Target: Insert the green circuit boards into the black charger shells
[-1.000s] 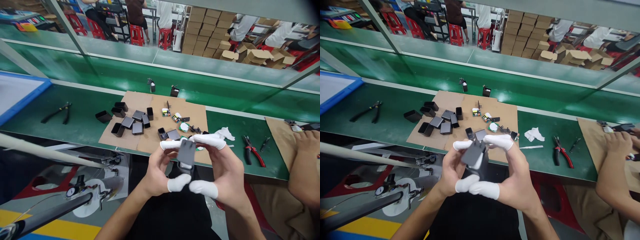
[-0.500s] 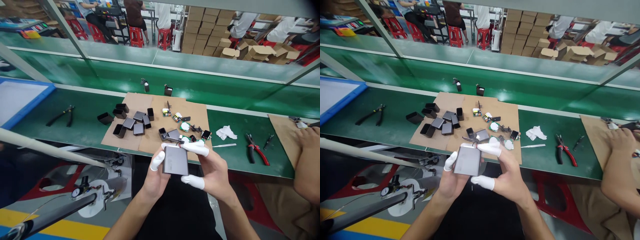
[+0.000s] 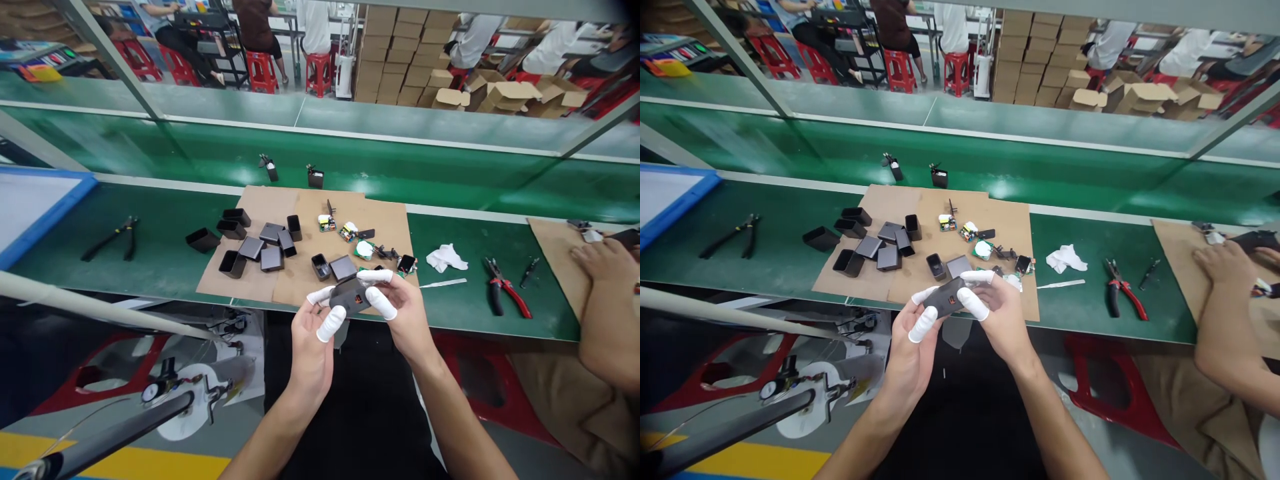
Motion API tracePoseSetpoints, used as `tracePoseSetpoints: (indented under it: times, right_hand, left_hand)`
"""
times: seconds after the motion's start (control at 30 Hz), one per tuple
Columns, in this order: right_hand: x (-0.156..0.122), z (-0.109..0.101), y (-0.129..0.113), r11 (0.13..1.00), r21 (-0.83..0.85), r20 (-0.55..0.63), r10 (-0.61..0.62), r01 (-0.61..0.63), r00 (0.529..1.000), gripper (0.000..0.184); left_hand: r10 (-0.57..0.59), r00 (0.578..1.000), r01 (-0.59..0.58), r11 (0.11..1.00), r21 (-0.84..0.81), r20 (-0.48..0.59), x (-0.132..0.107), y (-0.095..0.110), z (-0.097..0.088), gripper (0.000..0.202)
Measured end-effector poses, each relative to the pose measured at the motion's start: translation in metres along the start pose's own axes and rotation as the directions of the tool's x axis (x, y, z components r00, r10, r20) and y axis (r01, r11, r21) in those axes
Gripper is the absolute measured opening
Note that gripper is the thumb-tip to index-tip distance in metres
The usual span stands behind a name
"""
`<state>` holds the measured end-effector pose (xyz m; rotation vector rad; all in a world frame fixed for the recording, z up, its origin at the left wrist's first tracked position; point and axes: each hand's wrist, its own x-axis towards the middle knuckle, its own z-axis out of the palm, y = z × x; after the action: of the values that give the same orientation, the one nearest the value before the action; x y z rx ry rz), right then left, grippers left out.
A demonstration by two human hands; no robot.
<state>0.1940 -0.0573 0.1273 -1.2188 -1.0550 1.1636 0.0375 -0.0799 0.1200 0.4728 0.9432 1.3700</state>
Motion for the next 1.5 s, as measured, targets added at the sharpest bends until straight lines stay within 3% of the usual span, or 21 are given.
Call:
tracePoseSetpoints:
  times: [0.3, 0.5, 0.87, 1.0, 1.17, 1.33, 1.43, 1.47, 1.5]
  right_hand:
    - [0.007, 0.006, -0.014, 0.998, 0.026, 0.182, -0.064, 0.061, 0.981, 0.036]
    - [0.012, 0.013, -0.025, 0.994, 0.048, 0.213, -0.106, 0.098, 0.971, 0.028]
    - [0.013, 0.016, -0.016, 0.992, 0.109, 0.237, -0.09, 0.065, 0.967, 0.024]
    - [0.009, 0.012, -0.015, 0.993, 0.107, 0.227, -0.062, 0.039, 0.972, 0.027]
    - [-0.001, 0.008, -0.004, 0.992, 0.127, 0.207, -0.035, 0.008, 0.978, 0.035]
    - [-0.007, 0.01, 0.008, 0.997, 0.063, 0.161, -0.046, 0.036, 0.986, 0.037]
    - [-0.011, 0.018, 0.015, 0.988, -0.077, 0.117, -0.124, 0.134, 0.985, 0.032]
    - [-0.013, 0.022, 0.019, 0.974, -0.138, 0.097, -0.165, 0.178, 0.981, 0.031]
    - [-0.016, 0.028, 0.023, 0.958, -0.193, 0.088, -0.201, 0.215, 0.976, 0.032]
  left_hand:
    - [0.047, 0.998, -0.047, 0.999, 0.009, -0.036, -0.015, 0.001, 0.003, 0.052]
    - [0.104, 0.992, -0.104, 0.995, 0.009, -0.065, -0.024, -0.002, 0.005, 0.054]
    - [0.156, 0.985, -0.154, 0.988, 0.031, -0.078, -0.027, -0.008, 0.006, 0.044]
    - [0.168, 0.984, -0.166, 0.985, 0.035, -0.058, -0.02, -0.002, 0.002, 0.045]
    - [0.128, 0.992, -0.13, 0.986, 0.109, 0.02, 0.004, 0.021, -0.008, 0.043]
    - [0.147, 0.984, -0.164, 0.967, 0.197, 0.099, 0.021, 0.033, -0.022, 0.045]
    - [0.322, 0.932, -0.361, 0.867, 0.344, 0.168, 0.021, 0.032, -0.038, 0.044]
    - [0.427, 0.88, -0.475, 0.765, 0.436, 0.208, 0.021, 0.032, -0.046, 0.048]
    - [0.537, 0.799, -0.589, 0.609, 0.532, 0.27, 0.021, 0.031, -0.055, 0.054]
